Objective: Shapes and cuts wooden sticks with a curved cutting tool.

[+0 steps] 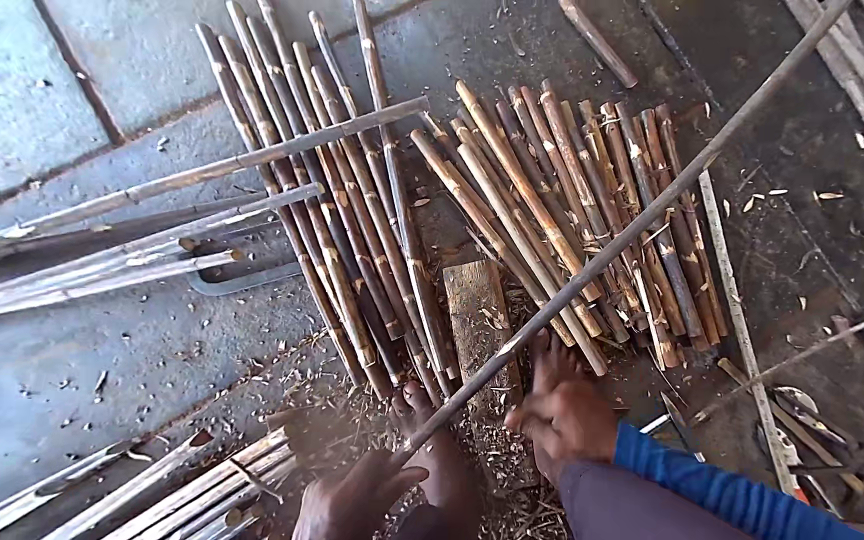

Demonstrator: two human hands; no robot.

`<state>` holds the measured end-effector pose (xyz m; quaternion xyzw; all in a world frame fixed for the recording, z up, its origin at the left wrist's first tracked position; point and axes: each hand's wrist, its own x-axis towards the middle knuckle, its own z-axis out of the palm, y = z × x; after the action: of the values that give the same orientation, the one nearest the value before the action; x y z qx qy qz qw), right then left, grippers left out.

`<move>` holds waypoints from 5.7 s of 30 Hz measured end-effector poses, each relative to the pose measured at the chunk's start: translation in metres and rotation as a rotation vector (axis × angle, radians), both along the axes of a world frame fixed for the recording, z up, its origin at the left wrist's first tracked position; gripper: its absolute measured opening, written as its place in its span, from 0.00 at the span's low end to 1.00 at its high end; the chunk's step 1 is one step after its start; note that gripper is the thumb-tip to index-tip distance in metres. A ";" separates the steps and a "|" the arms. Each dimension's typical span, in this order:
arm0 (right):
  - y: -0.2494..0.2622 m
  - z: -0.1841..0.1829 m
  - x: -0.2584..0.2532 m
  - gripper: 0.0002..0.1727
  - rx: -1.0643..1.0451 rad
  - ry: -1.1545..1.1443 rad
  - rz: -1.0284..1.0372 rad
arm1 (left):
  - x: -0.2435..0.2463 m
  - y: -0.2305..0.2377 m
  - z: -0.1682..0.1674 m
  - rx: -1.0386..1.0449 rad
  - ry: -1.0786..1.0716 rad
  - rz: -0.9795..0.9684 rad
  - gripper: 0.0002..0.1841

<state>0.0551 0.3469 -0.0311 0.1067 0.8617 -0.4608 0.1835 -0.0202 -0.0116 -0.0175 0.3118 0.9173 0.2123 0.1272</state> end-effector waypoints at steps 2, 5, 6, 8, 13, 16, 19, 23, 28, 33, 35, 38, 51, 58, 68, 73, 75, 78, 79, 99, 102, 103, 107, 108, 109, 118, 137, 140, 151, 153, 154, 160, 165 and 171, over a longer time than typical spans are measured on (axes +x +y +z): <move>0.006 0.003 -0.004 0.33 -0.009 0.019 -0.106 | 0.001 0.003 -0.002 -0.003 0.048 0.028 0.32; 0.013 0.000 -0.010 0.30 -0.097 0.114 -0.278 | 0.008 0.004 0.000 -0.002 0.118 0.085 0.29; 0.007 -0.002 -0.007 0.30 -0.053 0.097 -0.146 | 0.006 0.003 -0.002 0.006 0.124 0.079 0.29; -0.001 -0.001 0.001 0.37 0.030 0.076 0.023 | 0.003 0.002 -0.005 0.033 0.095 0.040 0.29; 0.010 -0.004 0.000 0.30 -0.088 0.096 -0.215 | 0.007 0.004 -0.008 0.064 0.059 0.010 0.31; 0.009 -0.002 0.005 0.35 0.017 0.056 -0.099 | 0.002 0.003 -0.008 0.021 0.042 -0.026 0.33; 0.021 -0.005 -0.002 0.30 -0.188 0.112 -0.427 | 0.007 0.004 -0.008 0.027 0.041 0.016 0.35; 0.010 -0.013 0.013 0.34 -0.069 0.130 -0.174 | 0.007 0.004 -0.017 0.054 0.081 0.049 0.36; 0.012 -0.009 0.009 0.31 -0.063 0.144 -0.179 | 0.013 0.011 -0.015 0.042 0.208 0.142 0.34; 0.025 -0.005 -0.005 0.31 -0.262 0.142 -0.448 | 0.015 0.011 -0.018 0.127 0.137 0.101 0.33; 0.016 -0.008 0.006 0.32 -0.159 0.135 -0.220 | 0.017 0.010 -0.021 0.147 0.133 0.092 0.33; 0.017 -0.010 0.008 0.28 -0.261 0.119 -0.259 | 0.014 0.007 -0.023 0.143 0.164 0.096 0.33; 0.005 -0.012 0.007 0.32 -0.083 0.157 -0.072 | 0.018 0.011 -0.023 0.120 0.224 0.095 0.33; 0.003 -0.013 0.007 0.35 -0.032 0.175 -0.052 | 0.017 0.010 -0.022 0.124 0.206 0.109 0.33; 0.014 -0.008 -0.004 0.28 -0.260 0.174 -0.375 | 0.014 0.010 -0.021 0.161 0.173 0.123 0.32; -0.001 -0.014 0.007 0.34 -0.030 0.190 -0.068 | 0.014 0.005 -0.020 0.158 0.117 0.079 0.30; 0.008 -0.008 -0.004 0.27 -0.214 0.159 -0.308 | 0.012 0.003 -0.018 0.133 0.106 0.065 0.29; 0.003 -0.008 -0.007 0.29 -0.281 0.106 -0.377 | 0.016 0.002 -0.014 0.083 0.133 0.074 0.31; -0.001 -0.011 -0.002 0.30 -0.217 0.089 -0.277 | 0.016 0.001 -0.013 0.055 0.125 0.059 0.31; 0.009 -0.003 -0.014 0.23 -0.215 0.062 -0.399 | 0.003 -0.004 -0.008 0.081 -0.003 0.041 0.35; -0.004 -0.004 -0.001 0.31 -0.002 -0.004 0.037 | -0.002 -0.002 -0.005 0.106 -0.035 0.041 0.31; -0.001 -0.006 -0.002 0.30 -0.032 0.025 -0.028 | -0.003 0.000 -0.005 0.119 -0.020 0.067 0.30; -0.001 -0.007 -0.009 0.26 -0.182 0.066 -0.306 | 0.010 0.008 -0.006 0.153 0.101 0.232 0.29; -0.005 -0.005 -0.004 0.29 -0.097 0.038 -0.133 | 0.012 0.010 -0.008 0.157 0.110 0.246 0.29; -0.007 -0.005 -0.001 0.33 -0.033 0.019 -0.026 | 0.014 0.012 -0.011 0.153 0.113 0.257 0.30; 0.008 0.003 -0.002 0.31 -0.023 -0.004 -0.086 | 0.019 0.020 -0.016 0.137 0.102 0.321 0.31; 0.025 -0.006 -0.014 0.27 -0.551 0.036 -0.720 | 0.038 -0.104 -0.019 -0.118 -0.228 0.141 0.32; 0.028 -0.016 -0.001 0.34 -0.440 0.006 -0.626 | 0.045 -0.087 -0.023 -0.094 -0.178 0.243 0.28; 0.007 -0.014 -0.001 0.32 -0.075 -0.013 -0.121 | 0.037 -0.009 -0.008 0.125 0.030 0.254 0.24; -0.002 -0.017 0.004 0.33 -0.072 0.031 -0.127 | 0.031 -0.014 -0.003 0.123 0.009 0.242 0.24; 0.001 -0.019 -0.001 0.28 -0.147 0.051 -0.283 | 0.030 -0.016 -0.001 0.116 0.013 0.247 0.24; -0.001 -0.011 -0.002 0.34 -0.053 -0.029 -0.066 | 0.035 -0.016 -0.003 0.078 0.008 0.232 0.24; 0.005 -0.009 -0.004 0.35 -0.080 -0.035 -0.080 | 0.032 -0.012 0.003 0.033 -0.018 0.228 0.24; 0.017 -0.014 -0.007 0.30 -0.183 0.062 -0.320 | 0.028 -0.012 0.005 0.027 -0.039 0.197 0.26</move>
<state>0.0484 0.3643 -0.0449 0.2111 0.7935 -0.5636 0.0903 0.0078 -0.0241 -0.0123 0.2177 0.9379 0.2420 0.1195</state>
